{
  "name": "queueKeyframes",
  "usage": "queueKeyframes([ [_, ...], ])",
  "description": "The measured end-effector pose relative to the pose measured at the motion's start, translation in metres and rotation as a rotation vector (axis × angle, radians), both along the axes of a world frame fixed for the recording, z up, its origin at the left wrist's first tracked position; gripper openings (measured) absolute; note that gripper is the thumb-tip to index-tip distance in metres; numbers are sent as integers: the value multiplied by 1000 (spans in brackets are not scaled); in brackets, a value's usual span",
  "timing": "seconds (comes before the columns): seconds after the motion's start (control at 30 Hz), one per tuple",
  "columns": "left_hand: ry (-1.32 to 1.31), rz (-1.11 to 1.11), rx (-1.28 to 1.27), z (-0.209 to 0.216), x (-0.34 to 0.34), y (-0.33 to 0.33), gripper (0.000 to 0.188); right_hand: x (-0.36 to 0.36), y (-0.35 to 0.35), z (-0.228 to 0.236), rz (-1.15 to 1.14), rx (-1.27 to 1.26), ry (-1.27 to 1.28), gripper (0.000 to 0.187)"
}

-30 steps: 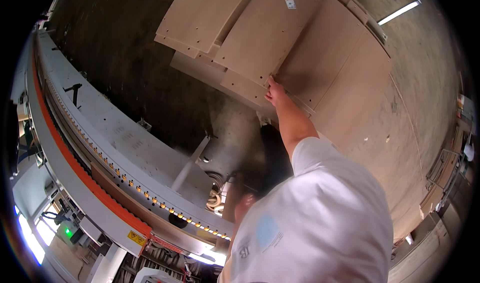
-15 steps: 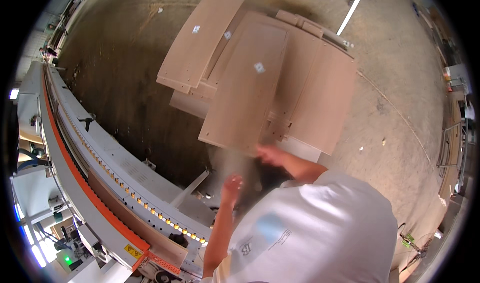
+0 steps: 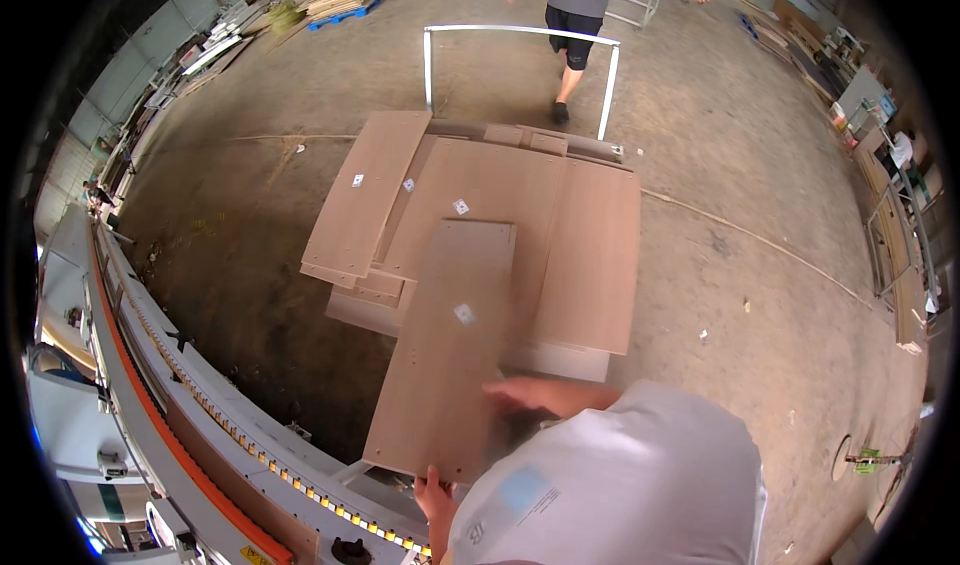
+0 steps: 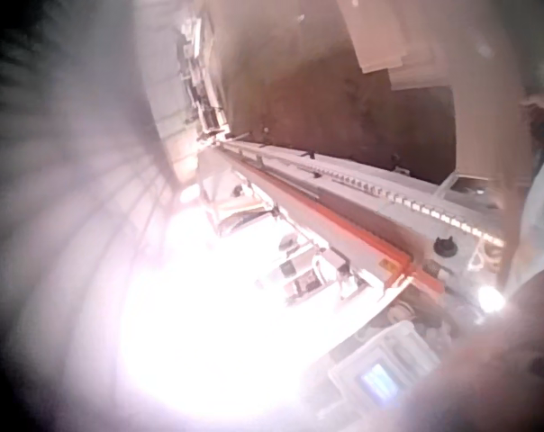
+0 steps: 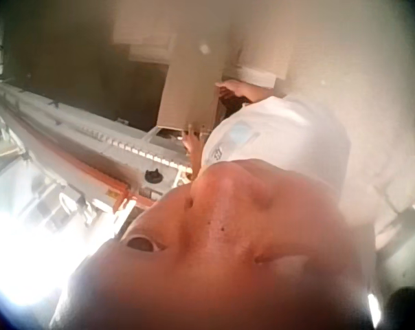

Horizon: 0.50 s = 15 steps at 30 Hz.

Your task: The person repeatedly picks up flat cardboard pieces from a stack and places them onto a roller conveyor belt. The person handles the cardboard by hand, moving each piece individually from the floor pile to the machine's intake area.

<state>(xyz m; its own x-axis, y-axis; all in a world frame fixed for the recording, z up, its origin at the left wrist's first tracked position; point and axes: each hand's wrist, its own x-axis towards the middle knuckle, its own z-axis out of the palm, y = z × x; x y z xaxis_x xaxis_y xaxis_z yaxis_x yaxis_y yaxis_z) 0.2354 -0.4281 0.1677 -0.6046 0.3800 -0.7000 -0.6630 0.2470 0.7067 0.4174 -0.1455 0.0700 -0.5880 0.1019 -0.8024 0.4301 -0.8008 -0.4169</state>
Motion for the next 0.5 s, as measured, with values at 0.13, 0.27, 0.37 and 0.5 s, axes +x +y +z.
queueKeyframes([
  [0.13, 48, 93, -64, 44, 8, -66, 23, 4, 39, -46, -229, 65, -133, 38],
  [0.27, 144, 177, -262, 41, 18, -148, 24, -23, 49, -48, -258, 119, -292, 33],
  [0.37, 178, 288, -329, 36, 26, -168, 23, -26, 31, -67, -295, 159, -368, 32],
  [0.5, 208, 425, -368, 32, 36, -186, 23, -36, 6, -59, -272, 217, -379, 30],
])
